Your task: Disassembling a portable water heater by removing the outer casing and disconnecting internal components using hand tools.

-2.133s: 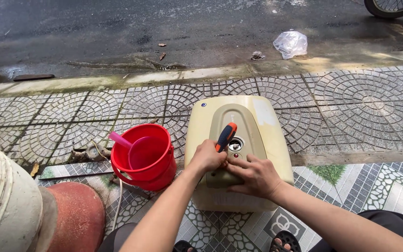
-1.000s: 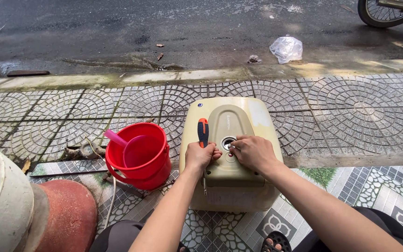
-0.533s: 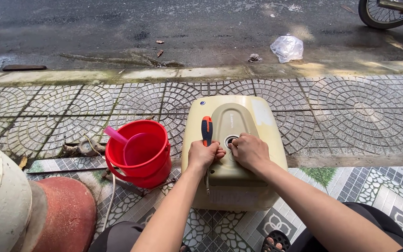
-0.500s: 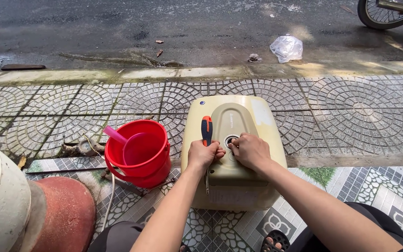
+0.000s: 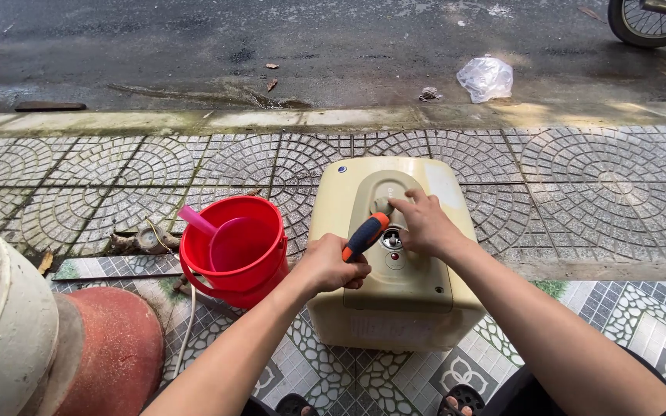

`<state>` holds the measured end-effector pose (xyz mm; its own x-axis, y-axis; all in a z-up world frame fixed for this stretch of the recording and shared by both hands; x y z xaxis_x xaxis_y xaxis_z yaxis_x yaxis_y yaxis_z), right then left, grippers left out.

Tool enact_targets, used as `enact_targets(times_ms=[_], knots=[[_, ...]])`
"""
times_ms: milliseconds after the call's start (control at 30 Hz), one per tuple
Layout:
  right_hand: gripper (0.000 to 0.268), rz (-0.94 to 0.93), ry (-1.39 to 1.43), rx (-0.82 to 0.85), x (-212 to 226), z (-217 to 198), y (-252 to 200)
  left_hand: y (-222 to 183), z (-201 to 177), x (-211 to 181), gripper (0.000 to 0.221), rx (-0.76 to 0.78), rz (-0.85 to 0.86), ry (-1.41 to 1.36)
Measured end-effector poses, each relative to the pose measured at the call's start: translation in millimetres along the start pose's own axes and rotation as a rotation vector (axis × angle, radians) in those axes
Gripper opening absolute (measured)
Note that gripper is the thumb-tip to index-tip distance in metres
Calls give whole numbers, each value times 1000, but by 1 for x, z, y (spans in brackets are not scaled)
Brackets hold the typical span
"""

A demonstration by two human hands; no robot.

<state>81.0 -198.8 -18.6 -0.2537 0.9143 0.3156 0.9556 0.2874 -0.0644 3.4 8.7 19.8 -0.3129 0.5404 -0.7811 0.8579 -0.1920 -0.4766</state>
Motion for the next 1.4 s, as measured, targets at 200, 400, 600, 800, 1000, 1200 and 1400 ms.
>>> enact_targets(times_ms=[200,400,600,800,1000,1200,1400], knots=[[109,-234,-401,220,80,-28,-76,4,9,24,9,-126,251,302],[118,-192,-401,375,73,4,-83,14,11,45,11,-180,366,438],[128,-172,-397,368,68,11,-81,39,22,78,16,-230,585,590],[130,-148,-371,376,72,9,-81,33,12,81,13,-196,608,545],[130,-148,-357,368,72,9,-80,33,7,76,10,-116,557,567],[127,-153,-349,360,71,9,-80,17,4,65,23,-125,564,540],[130,-162,-335,361,69,12,-79,27,3,73,12,-122,451,519]])
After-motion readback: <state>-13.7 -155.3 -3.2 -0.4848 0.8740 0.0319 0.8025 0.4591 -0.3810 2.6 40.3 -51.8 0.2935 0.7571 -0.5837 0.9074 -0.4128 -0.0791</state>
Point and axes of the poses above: each hand's wrist, its own y-axis towards the middle knuckle, its own z-axis out of the palm, x = y × z, the point moved 3 cm from there along y, towards the middle knuckle, and after that the axes turned 3 degrees about -z, right-handed, at the moved point
